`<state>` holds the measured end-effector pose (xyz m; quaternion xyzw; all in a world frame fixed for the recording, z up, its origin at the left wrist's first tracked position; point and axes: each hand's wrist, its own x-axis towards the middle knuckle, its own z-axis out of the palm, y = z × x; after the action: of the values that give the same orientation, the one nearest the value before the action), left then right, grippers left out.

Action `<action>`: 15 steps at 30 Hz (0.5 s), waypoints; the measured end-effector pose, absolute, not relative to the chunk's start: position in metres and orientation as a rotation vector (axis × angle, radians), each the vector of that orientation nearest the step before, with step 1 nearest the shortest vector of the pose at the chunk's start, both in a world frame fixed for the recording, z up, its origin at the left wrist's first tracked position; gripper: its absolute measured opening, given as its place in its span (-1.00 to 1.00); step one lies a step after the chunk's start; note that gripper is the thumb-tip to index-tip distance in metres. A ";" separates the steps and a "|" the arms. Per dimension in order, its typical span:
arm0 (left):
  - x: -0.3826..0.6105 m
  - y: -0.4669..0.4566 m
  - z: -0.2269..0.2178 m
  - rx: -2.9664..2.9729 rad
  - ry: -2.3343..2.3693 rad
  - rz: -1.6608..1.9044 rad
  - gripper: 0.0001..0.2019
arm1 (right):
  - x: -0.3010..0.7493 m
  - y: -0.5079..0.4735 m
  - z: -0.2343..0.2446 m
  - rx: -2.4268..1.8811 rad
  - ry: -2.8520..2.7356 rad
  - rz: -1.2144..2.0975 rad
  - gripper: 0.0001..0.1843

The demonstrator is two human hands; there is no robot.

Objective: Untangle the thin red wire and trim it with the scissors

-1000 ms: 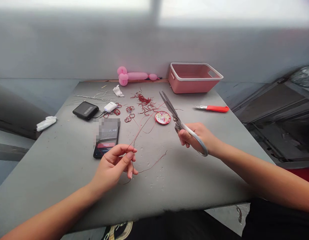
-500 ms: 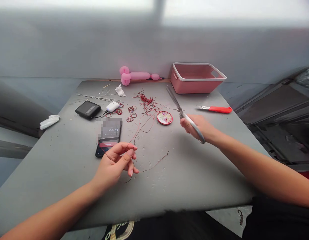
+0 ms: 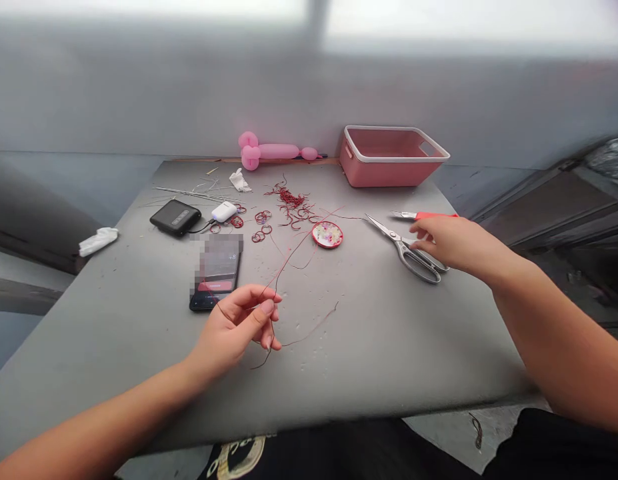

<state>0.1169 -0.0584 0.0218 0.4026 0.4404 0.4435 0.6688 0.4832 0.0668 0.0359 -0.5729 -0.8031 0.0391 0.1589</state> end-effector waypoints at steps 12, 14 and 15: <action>0.132 -0.076 0.048 1.252 0.975 0.972 -0.90 | 0.345 -0.061 0.082 -0.254 -2.440 -0.575 -0.69; 0.132 -0.078 0.047 1.247 0.950 0.984 -0.89 | 0.341 -0.052 0.081 -0.280 -2.456 -0.580 -0.70; 0.132 -0.078 0.045 1.216 0.956 0.999 -0.88 | 0.340 -0.045 0.080 -0.267 -2.450 -0.574 -0.72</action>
<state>0.1316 -0.0778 0.0452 0.5258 0.4133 0.4317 0.6053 0.3405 -0.0454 0.0796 -0.1007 -0.9233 -0.2164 0.3010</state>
